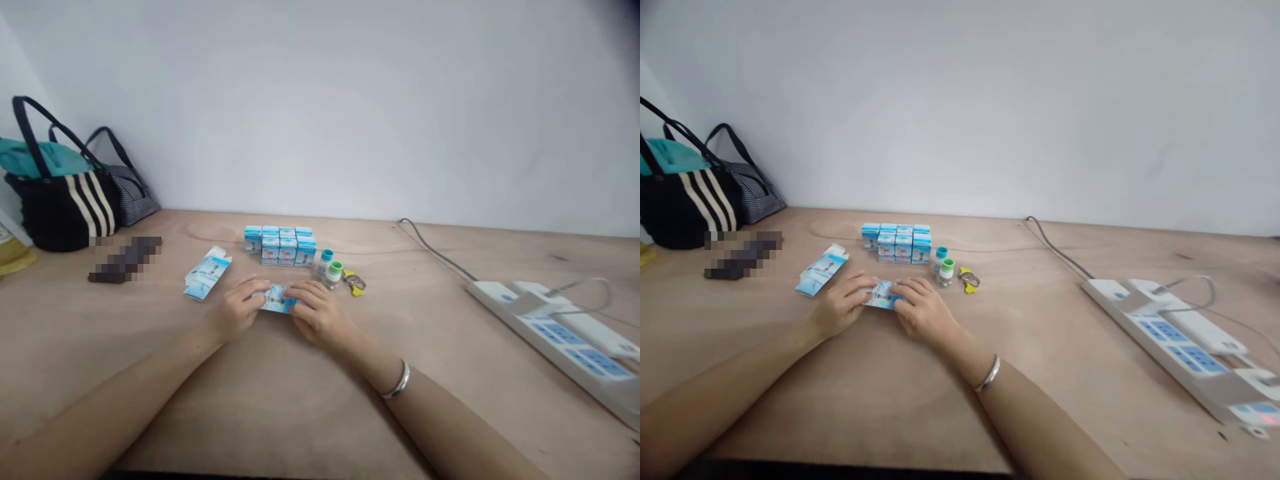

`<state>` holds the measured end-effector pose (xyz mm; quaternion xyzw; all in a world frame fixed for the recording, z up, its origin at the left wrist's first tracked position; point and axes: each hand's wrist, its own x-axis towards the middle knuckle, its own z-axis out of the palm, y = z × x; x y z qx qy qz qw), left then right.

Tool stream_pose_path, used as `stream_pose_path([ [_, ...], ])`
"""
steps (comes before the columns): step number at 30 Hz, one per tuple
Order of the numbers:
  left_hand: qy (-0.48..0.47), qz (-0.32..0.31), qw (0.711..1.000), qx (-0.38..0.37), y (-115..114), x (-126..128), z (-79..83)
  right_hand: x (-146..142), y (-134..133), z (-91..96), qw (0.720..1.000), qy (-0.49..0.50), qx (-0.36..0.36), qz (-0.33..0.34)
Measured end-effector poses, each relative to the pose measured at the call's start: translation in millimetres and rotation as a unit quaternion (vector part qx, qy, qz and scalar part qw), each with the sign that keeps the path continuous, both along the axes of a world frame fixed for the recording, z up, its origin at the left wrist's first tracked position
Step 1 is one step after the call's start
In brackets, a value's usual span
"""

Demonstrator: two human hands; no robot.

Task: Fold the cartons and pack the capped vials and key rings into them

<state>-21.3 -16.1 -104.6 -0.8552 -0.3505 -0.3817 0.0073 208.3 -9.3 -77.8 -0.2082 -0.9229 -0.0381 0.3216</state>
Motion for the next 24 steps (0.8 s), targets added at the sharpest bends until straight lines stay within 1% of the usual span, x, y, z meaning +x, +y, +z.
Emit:
stream_pose_path([
  [2,0.037,-0.028,0.998,-0.039,-1.1,-0.8,-0.6,0.9,-1.5,-2.0,0.998,-0.038,-0.043,0.015],
  [4,0.064,-0.052,0.993,-0.08,-2.3,-0.5,-0.5,1.9,-2.0,-4.2,0.992,-0.048,-0.112,0.013],
  [7,0.055,-0.049,0.992,-0.105,-4.3,2.4,-0.2,2.5,-1.1,-5.6,0.98,0.014,-0.197,-0.019],
  [8,0.043,-0.041,0.993,-0.104,-4.9,3.6,0.1,2.6,-0.6,-5.4,0.976,0.046,-0.209,-0.028],
  [10,0.014,-0.015,0.996,-0.093,-5.5,5.1,1.4,2.8,1.0,-4.0,0.972,0.104,-0.206,-0.04],
  [12,-0.026,0.034,0.997,-0.071,-4.3,3.3,4.7,3.6,3.0,-2.8,0.97,0.149,-0.18,-0.059],
  [14,-0.087,0.117,0.988,-0.044,-0.5,-3.4,10.0,4.9,5.3,-3.3,0.968,0.173,-0.158,-0.093],
  [15,-0.123,0.164,0.978,-0.032,2.6,-8.8,12.9,5.5,6.3,-4.2,0.967,0.175,-0.153,-0.108],
  [17,-0.193,0.25,0.948,-0.019,10.6,-23.0,18.4,6.4,7.7,-7.0,0.969,0.151,-0.153,-0.12],
  [19,-0.23,0.307,0.923,-0.021,19.2,-39.6,21.8,6.5,7.6,-9.3,0.974,0.107,-0.162,-0.113],
  [20,-0.219,0.328,0.918,-0.026,23.0,-47.6,22.5,6.3,7.2,-9.8,0.976,0.085,-0.167,-0.108],
  [22,-0.168,0.369,0.913,-0.049,28.4,-60.8,22.2,6.0,6.1,-9.8,0.979,0.043,-0.175,-0.1],
  [24,-0.113,0.407,0.904,-0.072,30.4,-68.5,21.0,6.1,5.6,-9.0,0.981,0.012,-0.168,-0.094],
])
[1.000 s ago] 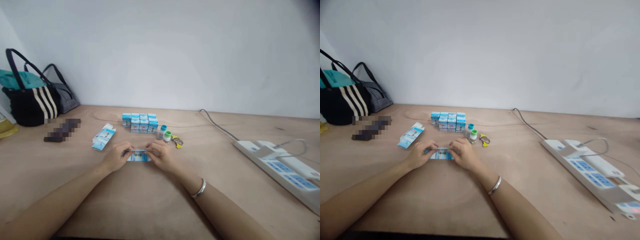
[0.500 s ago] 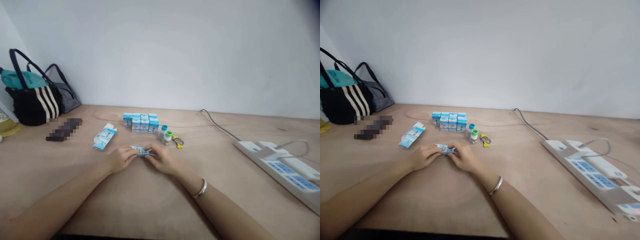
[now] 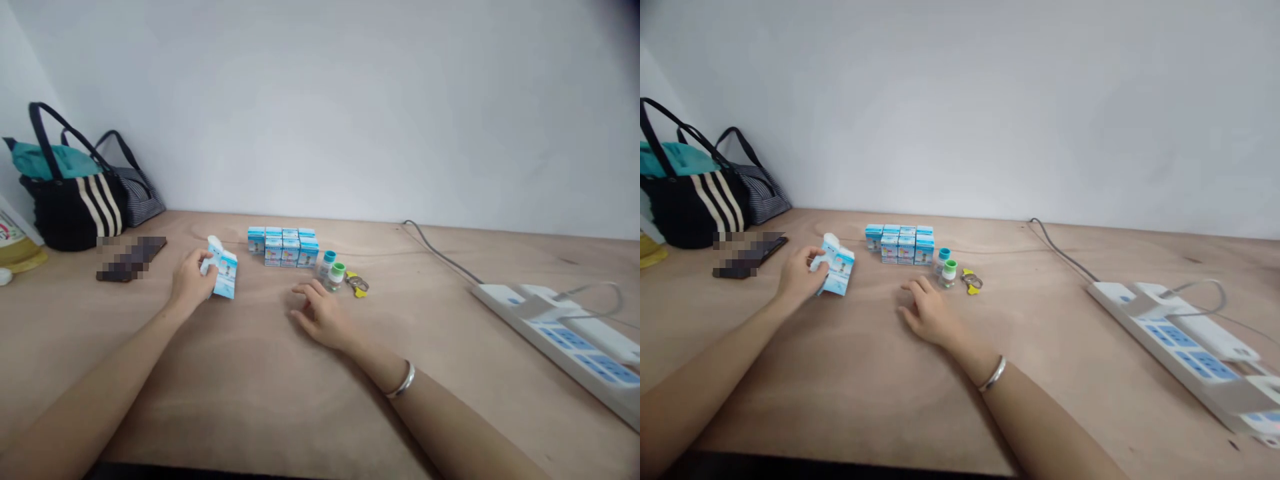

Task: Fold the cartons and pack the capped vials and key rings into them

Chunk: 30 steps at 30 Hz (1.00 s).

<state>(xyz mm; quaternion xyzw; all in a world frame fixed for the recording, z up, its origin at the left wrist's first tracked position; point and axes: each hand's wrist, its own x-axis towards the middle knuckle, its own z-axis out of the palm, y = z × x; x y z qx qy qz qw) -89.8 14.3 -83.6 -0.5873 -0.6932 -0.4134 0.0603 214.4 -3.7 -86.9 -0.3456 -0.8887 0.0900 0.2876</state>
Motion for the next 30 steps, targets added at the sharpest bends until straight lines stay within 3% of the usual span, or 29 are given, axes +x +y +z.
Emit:
stream_pose_path([
  [3,0.043,0.06,0.997,-0.029,-2.6,-1.7,0.7,0.9,1.2,0.0,0.999,-0.041,0.024,0.007],
  [6,0.082,0.093,0.992,0.01,-8.7,5.5,6.4,1.6,3.0,-1.8,0.997,-0.072,0.039,0.007],
  [8,0.113,0.067,0.991,0.038,-11.5,15.4,12.0,1.6,3.4,-3.0,0.996,-0.08,0.039,0.007],
  [11,0.179,-0.028,0.983,0.032,-6.5,38.3,19.6,1.3,3.0,-3.7,0.996,-0.084,0.038,0.009],
  [15,0.251,-0.122,0.96,0.001,23.6,72.2,23.5,1.2,2.3,-3.7,0.995,-0.089,0.039,0.014],
  [21,0.259,-0.151,0.954,-0.027,63.9,92.8,15.0,1.5,2.8,-4.8,0.993,-0.109,0.034,0.019],
  [25,0.239,-0.18,0.954,-0.017,60.6,94.0,8.4,1.5,3.0,-4.6,0.993,-0.112,0.038,0.019],
  [30,0.211,-0.191,0.958,-0.009,40.0,91.3,10.8,1.4,3.1,-4.2,0.995,-0.098,0.023,0.014],
])
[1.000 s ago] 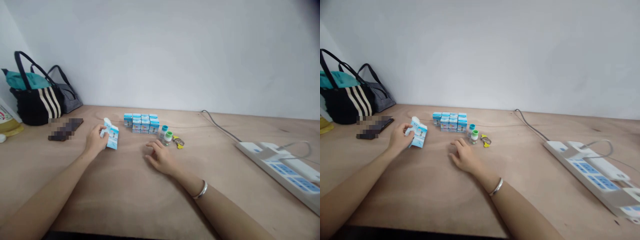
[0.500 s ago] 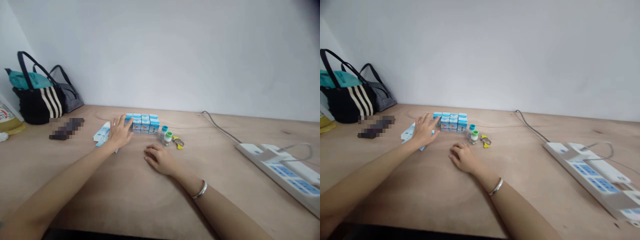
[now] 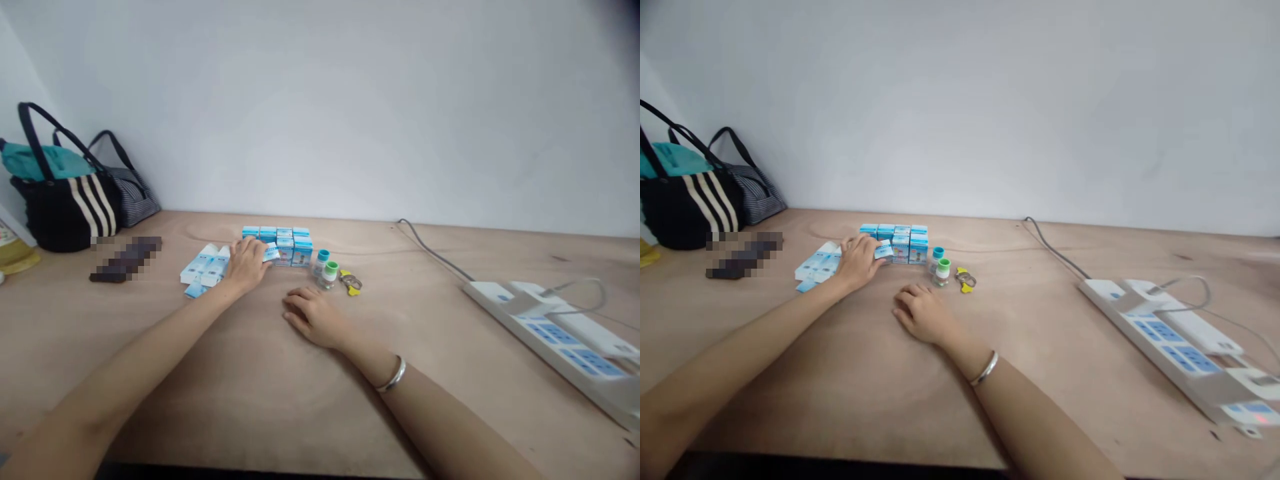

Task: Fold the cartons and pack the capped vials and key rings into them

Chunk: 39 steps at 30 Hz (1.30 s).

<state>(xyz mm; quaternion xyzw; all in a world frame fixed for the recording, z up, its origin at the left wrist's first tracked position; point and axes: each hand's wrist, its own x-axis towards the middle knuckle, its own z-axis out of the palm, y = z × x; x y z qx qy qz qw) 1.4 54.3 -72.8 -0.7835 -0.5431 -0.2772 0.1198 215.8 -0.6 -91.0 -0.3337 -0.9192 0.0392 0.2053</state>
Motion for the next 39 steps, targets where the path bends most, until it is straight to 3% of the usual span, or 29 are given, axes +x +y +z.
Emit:
stream_pose_path([
  [5,-0.092,-0.096,0.99,-0.041,-36.2,-8.6,7.1,-1.2,3.3,3.0,0.985,0.166,-0.037,-0.015],
  [9,-0.125,-0.165,0.975,-0.076,-61.3,-10.1,0.0,-6.1,6.7,11.9,0.961,0.269,-0.067,0.003],
  [14,-0.24,-0.169,0.954,-0.058,-66.8,-4.5,-26.2,-17.1,13.4,24.4,0.967,0.236,-0.072,0.064],
  [20,-0.366,-0.196,0.906,-0.083,-61.7,0.0,-48.1,-23.2,18.0,39.0,0.989,0.138,-0.014,0.053],
  [24,-0.386,-0.207,0.894,-0.089,-58.5,-0.8,-51.1,-24.4,16.2,45.0,0.993,0.111,0.02,0.04],
  [28,-0.401,-0.201,0.889,-0.096,-60.7,0.8,-50.0,-27.7,19.9,44.2,0.987,0.158,-0.031,0.018],
  [32,-0.376,-0.217,0.896,-0.09,-67.8,3.2,-45.2,-30.8,28.3,35.0,0.952,0.277,-0.12,-0.061],
  [34,-0.353,-0.219,0.906,-0.083,-70.3,3.0,-41.4,-29.5,28.5,32.2,0.927,0.342,-0.128,-0.09],
  [36,-0.32,-0.217,0.919,-0.072,-71.0,1.9,-37.1,-25.7,23.7,33.8,0.917,0.378,-0.071,-0.105],
  [39,-0.272,-0.223,0.934,-0.058,-69.0,-0.3,-30.8,-18.3,9.8,42.5,0.943,0.326,0.042,-0.044],
])
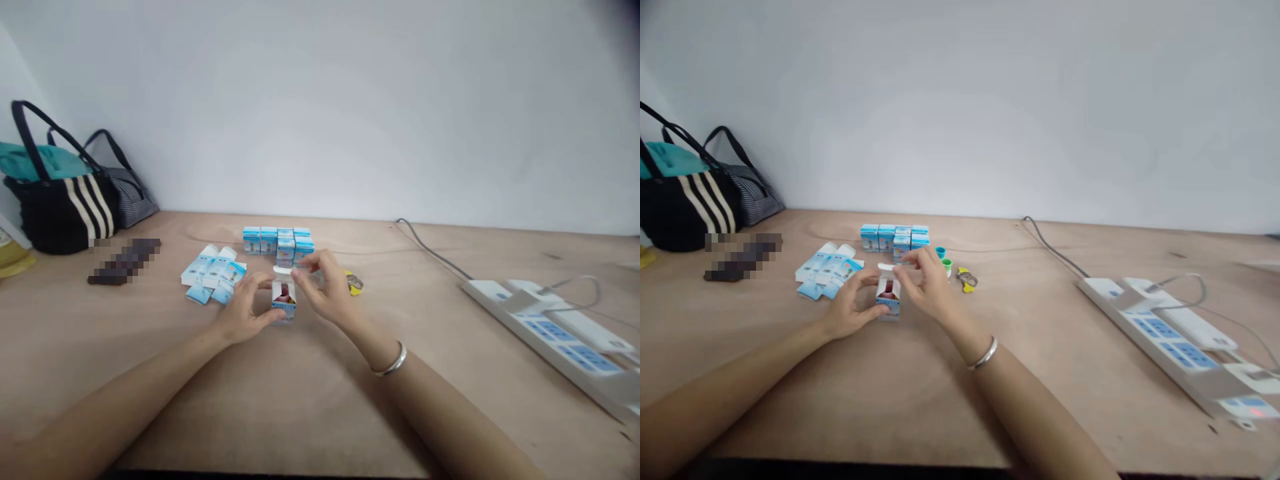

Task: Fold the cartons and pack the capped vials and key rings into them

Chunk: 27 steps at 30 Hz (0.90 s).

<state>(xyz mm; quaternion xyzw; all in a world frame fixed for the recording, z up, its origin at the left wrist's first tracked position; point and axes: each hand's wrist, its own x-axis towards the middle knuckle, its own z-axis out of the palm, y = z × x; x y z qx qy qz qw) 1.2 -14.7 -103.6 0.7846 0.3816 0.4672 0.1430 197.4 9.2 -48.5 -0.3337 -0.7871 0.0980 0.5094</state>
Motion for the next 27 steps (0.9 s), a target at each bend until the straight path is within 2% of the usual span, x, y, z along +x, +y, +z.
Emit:
stream_pose_path([
  [3,0.026,-0.017,0.999,0.013,2.6,-1.8,4.9,5.0,-11.7,5.5,0.985,-0.147,0.052,0.075],
  [5,0.043,-0.026,0.999,0.015,3.4,-3.0,7.9,6.9,-14.6,4.4,0.976,-0.192,0.05,0.085],
  [12,0.143,-0.025,0.989,0.043,0.8,-6.8,16.1,13.9,-9.9,-0.6,0.987,-0.146,0.017,0.062],
  [18,0.185,0.079,0.965,0.168,0.6,-15.1,15.2,17.7,-10.9,2.4,0.977,-0.195,0.015,0.078],
  [21,0.215,0.056,0.953,0.206,1.0,-18.8,15.3,21.2,-9.4,0.6,0.968,-0.24,0.036,0.063],
  [27,0.191,0.003,0.967,0.171,2.3,-13.0,10.6,23.4,-7.3,0.5,0.957,-0.278,0.076,0.041],
])
